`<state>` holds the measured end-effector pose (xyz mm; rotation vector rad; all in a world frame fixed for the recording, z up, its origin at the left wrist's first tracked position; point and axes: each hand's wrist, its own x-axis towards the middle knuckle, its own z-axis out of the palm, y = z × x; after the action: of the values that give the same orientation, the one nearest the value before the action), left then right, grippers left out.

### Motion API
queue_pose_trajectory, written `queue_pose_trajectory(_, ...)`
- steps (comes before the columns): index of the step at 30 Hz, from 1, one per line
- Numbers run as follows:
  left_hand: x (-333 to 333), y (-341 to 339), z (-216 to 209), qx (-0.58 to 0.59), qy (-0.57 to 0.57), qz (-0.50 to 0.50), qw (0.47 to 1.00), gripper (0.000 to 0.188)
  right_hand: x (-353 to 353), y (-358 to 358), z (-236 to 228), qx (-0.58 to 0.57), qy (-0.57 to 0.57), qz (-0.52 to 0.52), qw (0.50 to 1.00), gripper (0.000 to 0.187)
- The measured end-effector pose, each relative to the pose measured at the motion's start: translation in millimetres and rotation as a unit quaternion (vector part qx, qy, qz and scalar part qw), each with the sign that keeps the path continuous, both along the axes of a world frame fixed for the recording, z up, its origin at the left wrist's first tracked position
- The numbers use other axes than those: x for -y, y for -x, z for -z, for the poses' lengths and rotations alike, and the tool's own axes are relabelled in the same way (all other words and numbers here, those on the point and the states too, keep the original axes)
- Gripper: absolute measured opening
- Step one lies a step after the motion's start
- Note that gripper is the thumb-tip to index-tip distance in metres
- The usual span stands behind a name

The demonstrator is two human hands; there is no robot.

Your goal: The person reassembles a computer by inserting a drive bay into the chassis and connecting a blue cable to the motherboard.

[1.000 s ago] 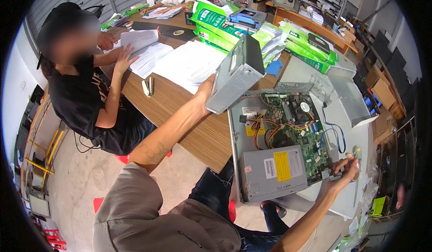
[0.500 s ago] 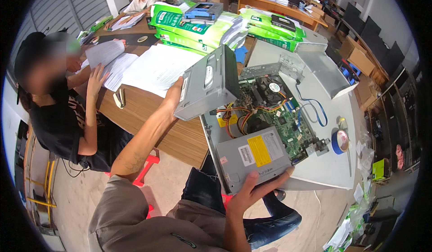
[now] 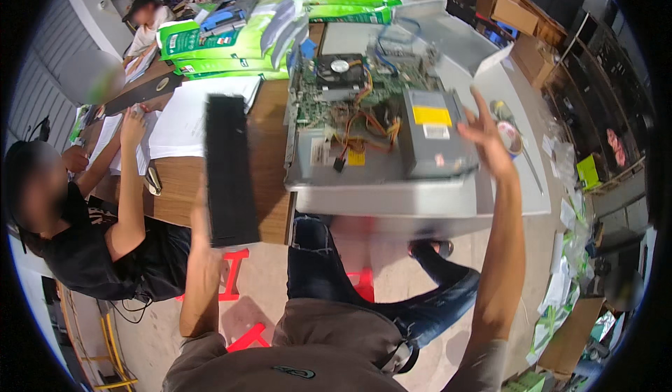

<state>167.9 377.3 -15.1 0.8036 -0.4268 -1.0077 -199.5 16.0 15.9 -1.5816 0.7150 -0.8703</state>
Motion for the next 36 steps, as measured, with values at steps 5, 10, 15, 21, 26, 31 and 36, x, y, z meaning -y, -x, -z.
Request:
queue_pose_trajectory(5, 28.3, -15.2, -24.8, 0.179, 0.001, -0.067, 0.982, 0.045, -59.3, -48.0, -33.9, -0.247, 0.407, 0.249, 0.843, 0.046)
queue_pose_trajectory(10, 86.0, -45.7, -33.1, 0.079, -0.087, -0.101, 0.988, 0.042, -128.2, -156.5, -24.0, -0.036, 0.456, 0.119, 0.881, 0.032)
queue_pose_trajectory(15, 75.1, -28.2, -30.2, -0.121, 0.038, -0.009, 0.992, 0.036, -101.8, -272.0, -26.3, -0.107, 0.386, 0.053, 0.915, 0.049)
queue_pose_trajectory(21, 26.4, -38.0, -18.4, -0.142, 0.048, -0.041, 0.988, 0.036, -87.8, -330.3, -9.2, -0.167, 0.308, 0.046, 0.935, 0.056)
queue_pose_trajectory(26, 2.4, -59.9, -26.8, -0.094, 0.069, -0.049, 0.992, 0.041, -98.8, -311.7, 8.2, -0.068, 0.329, 0.046, 0.941, 0.069)
queue_pose_trajectory(31, 19.2, -79.7, -77.7, 0.033, 0.093, 0.078, 0.992, 0.045, -146.3, -249.6, -26.3, -0.159, 0.21, -0.164, 0.951, 0.072)
queue_pose_trajectory(36, 93.0, -52.3, -140.0, 0.116, -0.062, 0.02, 0.991, 0.046, -151.8, -205.8, -16.7, -0.125, 0.265, -0.276, 0.915, 0.073)
